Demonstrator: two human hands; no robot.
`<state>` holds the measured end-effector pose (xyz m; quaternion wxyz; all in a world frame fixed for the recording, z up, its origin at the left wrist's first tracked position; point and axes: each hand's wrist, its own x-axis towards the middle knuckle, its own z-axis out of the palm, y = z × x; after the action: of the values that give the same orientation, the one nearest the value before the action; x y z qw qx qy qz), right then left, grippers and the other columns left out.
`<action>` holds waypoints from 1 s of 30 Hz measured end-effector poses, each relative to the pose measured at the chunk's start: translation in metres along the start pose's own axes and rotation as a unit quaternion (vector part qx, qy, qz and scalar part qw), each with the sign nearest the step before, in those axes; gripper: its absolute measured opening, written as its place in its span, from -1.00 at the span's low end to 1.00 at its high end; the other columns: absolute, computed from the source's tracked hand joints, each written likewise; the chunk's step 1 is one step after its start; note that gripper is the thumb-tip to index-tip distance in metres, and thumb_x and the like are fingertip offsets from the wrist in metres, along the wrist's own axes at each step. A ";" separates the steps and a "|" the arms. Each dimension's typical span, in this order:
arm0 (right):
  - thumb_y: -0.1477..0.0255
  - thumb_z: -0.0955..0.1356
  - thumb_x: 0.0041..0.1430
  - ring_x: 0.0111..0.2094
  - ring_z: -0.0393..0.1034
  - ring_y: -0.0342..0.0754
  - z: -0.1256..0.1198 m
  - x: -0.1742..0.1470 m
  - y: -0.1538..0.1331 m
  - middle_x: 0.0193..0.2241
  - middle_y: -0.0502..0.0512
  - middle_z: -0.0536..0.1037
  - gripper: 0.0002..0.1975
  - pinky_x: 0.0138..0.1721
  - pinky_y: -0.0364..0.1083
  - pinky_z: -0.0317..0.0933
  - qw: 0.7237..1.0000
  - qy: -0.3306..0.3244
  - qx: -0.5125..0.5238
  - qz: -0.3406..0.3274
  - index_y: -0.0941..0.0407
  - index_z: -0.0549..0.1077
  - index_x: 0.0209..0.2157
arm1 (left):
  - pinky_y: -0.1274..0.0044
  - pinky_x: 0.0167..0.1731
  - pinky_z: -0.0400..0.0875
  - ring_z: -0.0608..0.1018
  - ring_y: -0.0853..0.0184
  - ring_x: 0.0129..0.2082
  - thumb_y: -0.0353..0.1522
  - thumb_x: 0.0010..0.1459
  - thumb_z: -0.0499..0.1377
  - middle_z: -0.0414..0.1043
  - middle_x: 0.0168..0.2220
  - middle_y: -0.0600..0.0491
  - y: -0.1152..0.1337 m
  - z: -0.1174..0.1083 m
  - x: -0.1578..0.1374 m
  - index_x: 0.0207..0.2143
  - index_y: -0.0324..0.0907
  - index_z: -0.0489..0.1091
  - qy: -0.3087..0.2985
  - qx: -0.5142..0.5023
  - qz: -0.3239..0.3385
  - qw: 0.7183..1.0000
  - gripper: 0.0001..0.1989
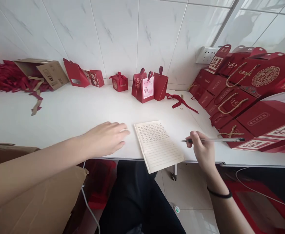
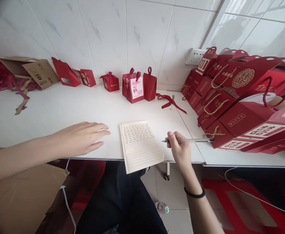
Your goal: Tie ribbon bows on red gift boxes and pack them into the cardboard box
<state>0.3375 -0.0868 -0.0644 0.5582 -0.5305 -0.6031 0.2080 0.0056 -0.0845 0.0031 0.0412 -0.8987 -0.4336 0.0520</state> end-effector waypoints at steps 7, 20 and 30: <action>0.26 0.37 0.10 -0.59 0.22 -0.13 0.017 -0.028 -0.018 -0.64 -0.03 0.34 -0.72 -0.56 -0.19 0.09 0.997 0.014 0.027 0.064 0.13 0.32 -0.54 | 0.41 0.09 0.13 0.15 0.18 0.20 -0.32 0.19 -0.05 -0.08 0.28 0.03 0.007 0.033 0.052 0.21 -0.11 0.03 -0.087 -0.091 0.059 0.990 -0.48; 0.34 0.30 0.06 -0.61 0.04 -0.17 0.099 -0.012 -0.027 -0.69 -0.11 0.16 -0.67 -0.55 -0.17 -0.03 0.983 -0.159 -0.007 0.088 0.12 0.08 -0.64 | 0.38 0.11 0.10 0.17 0.16 0.18 -0.32 0.18 0.00 0.02 0.25 -0.06 0.014 0.028 0.053 0.19 -0.23 0.09 -0.116 -0.088 0.062 0.987 -0.49; 0.37 0.28 0.00 -0.61 -0.09 -0.18 0.100 -0.014 -0.027 -0.70 -0.13 0.05 -0.69 -0.60 -0.19 -0.12 0.979 -0.185 -0.036 0.077 0.12 0.04 -0.64 | 0.38 0.10 0.12 0.17 0.16 0.18 -0.33 0.18 0.00 0.02 0.25 -0.05 0.017 0.026 0.052 0.19 -0.23 0.08 -0.121 -0.103 0.052 0.986 -0.48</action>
<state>0.2340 -0.0744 -0.0768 0.3999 -0.5477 -0.6604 0.3225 0.0476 -0.0532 -0.0276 -0.1077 -0.9065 -0.3908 0.1177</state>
